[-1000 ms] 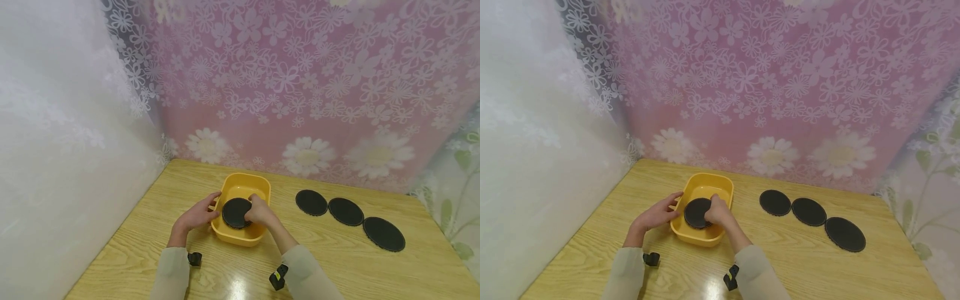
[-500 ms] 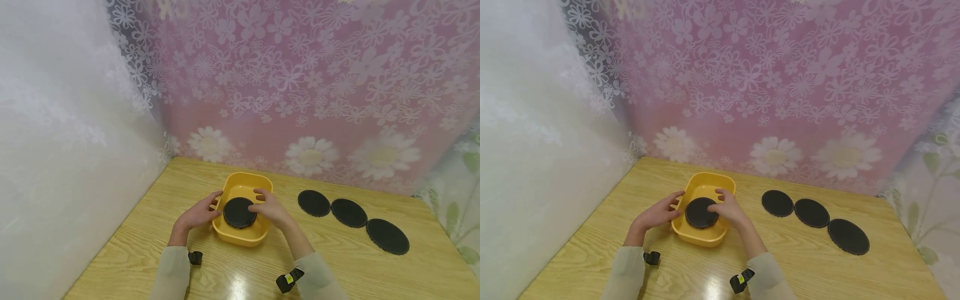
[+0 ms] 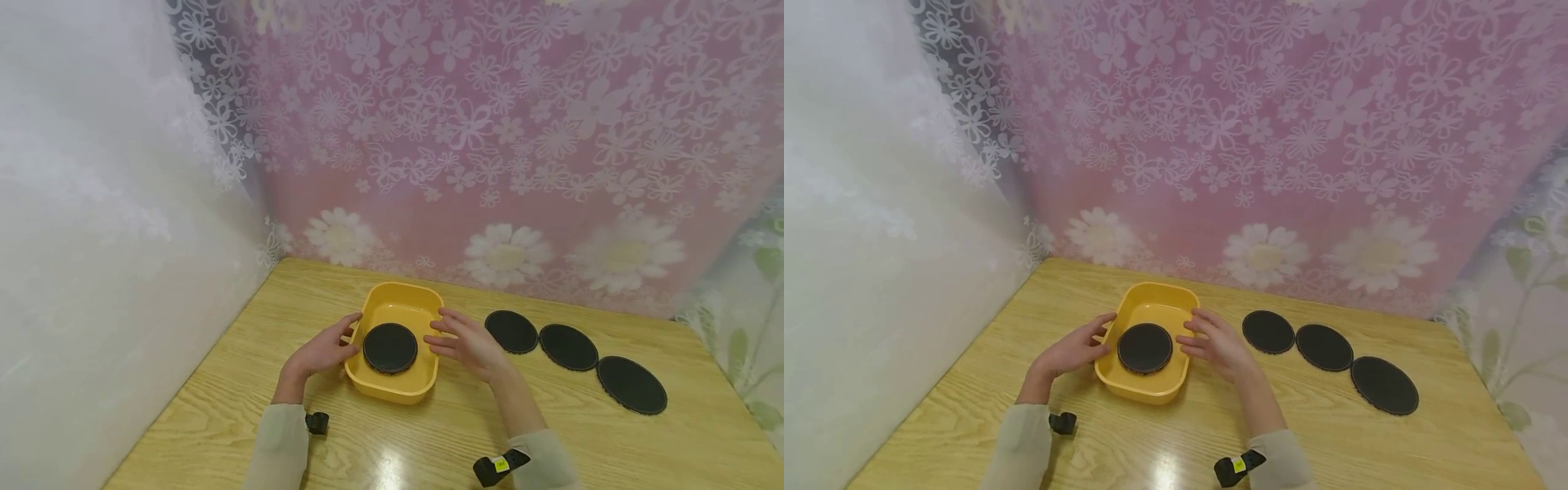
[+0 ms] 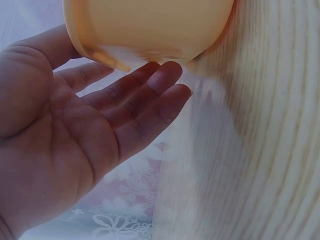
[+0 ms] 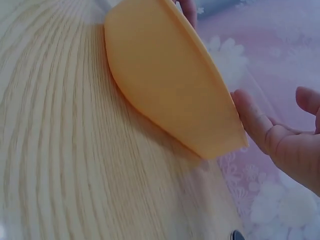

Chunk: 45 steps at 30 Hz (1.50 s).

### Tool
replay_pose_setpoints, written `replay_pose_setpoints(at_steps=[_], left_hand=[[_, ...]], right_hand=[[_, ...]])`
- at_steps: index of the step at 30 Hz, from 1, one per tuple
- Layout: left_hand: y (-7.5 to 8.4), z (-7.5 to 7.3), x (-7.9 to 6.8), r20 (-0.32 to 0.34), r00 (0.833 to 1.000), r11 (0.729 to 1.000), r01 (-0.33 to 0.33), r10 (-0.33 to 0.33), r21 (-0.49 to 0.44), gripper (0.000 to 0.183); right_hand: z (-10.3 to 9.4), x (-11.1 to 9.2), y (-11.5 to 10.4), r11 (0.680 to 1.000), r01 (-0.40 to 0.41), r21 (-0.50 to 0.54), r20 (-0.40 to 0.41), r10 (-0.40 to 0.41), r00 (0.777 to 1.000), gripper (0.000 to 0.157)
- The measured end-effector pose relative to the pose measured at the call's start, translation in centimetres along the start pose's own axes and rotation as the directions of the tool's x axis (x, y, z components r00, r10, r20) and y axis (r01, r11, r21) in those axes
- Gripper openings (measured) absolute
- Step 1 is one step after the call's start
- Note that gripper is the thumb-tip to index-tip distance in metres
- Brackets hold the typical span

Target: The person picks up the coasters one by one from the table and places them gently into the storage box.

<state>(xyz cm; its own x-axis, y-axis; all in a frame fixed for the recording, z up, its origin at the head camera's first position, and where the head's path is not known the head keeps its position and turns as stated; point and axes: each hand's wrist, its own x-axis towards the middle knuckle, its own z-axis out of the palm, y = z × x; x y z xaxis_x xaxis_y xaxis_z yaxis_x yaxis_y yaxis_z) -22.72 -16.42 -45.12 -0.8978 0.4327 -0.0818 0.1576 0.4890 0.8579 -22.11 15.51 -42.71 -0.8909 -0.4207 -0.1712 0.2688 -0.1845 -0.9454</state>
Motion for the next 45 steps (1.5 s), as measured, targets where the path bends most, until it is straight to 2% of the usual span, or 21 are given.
replay_pose_setpoints(at_steps=[4, 11, 17, 22, 30, 37, 38, 41, 45], left_hand=[[0.0, 0.0, -0.1, 0.0, 1.0, 1.0, 0.006, -0.006, -0.009, 0.066], [-0.1, 0.0, -0.1, -0.003, 1.0, 1.0, 0.005, -0.005, -0.011, 0.067], [0.3, 0.1, -0.1, -0.002, 1.0, 1.0, 0.013, -0.013, -0.01, 0.066], [0.1, 0.3, 0.1, 0.006, 1.0, 1.0, 0.005, -0.005, -0.004, 0.066], [0.4, 0.4, 0.2, 0.013, 1.0, 1.0, 0.001, -0.001, -0.018, 0.066], [0.5, 0.5, 0.3, 0.016, 1.0, 1.0, 0.005, -0.005, -0.019, 0.067], [0.5, 0.5, 0.3, 0.015, 1.0, 1.0, 0.006, -0.005, -0.017, 0.067], [0.5, 0.4, 0.3, 0.014, 1.0, 1.0, 0.007, -0.007, -0.013, 0.066], [0.6, 0.4, 0.3, 0.011, 1.0, 1.0, 0.013, -0.013, -0.004, 0.066]], right_hand=[[-1.5, -0.7, 0.1, 0.998, 0.006, 0.057, -0.007, -0.006, 1.0, 0.064], [-4.8, -2.3, 0.1, 0.998, 0.036, 0.057, -0.049, -0.033, 0.998, 0.064], [-8.0, -4.4, 0.0, 0.995, 0.072, 0.064, -0.055, -0.068, 0.996, 0.068], [-11.2, -6.6, 0.1, 0.99, 0.1, 0.097, -0.084, -0.091, 0.992, 0.058], [-16.8, -10.3, 0.4, 0.955, 0.134, 0.263, -0.058, -0.123, 0.991, 0.035], [-22.0, -13.8, 0.7, 0.917, 0.118, 0.382, -0.021, -0.119, 0.993, 0.047], [-22.7, -14.3, 0.8, 0.914, 0.116, 0.39, -0.028, -0.114, 0.993, 0.048], [-24.2, -15.7, 0.9, 0.94, 0.11, 0.322, -0.127, -0.072, 0.989, 0.045], [-25.3, -17.3, 1.0, 0.983, 0.074, 0.168, -0.312, -0.018, 0.95, 0.034]])
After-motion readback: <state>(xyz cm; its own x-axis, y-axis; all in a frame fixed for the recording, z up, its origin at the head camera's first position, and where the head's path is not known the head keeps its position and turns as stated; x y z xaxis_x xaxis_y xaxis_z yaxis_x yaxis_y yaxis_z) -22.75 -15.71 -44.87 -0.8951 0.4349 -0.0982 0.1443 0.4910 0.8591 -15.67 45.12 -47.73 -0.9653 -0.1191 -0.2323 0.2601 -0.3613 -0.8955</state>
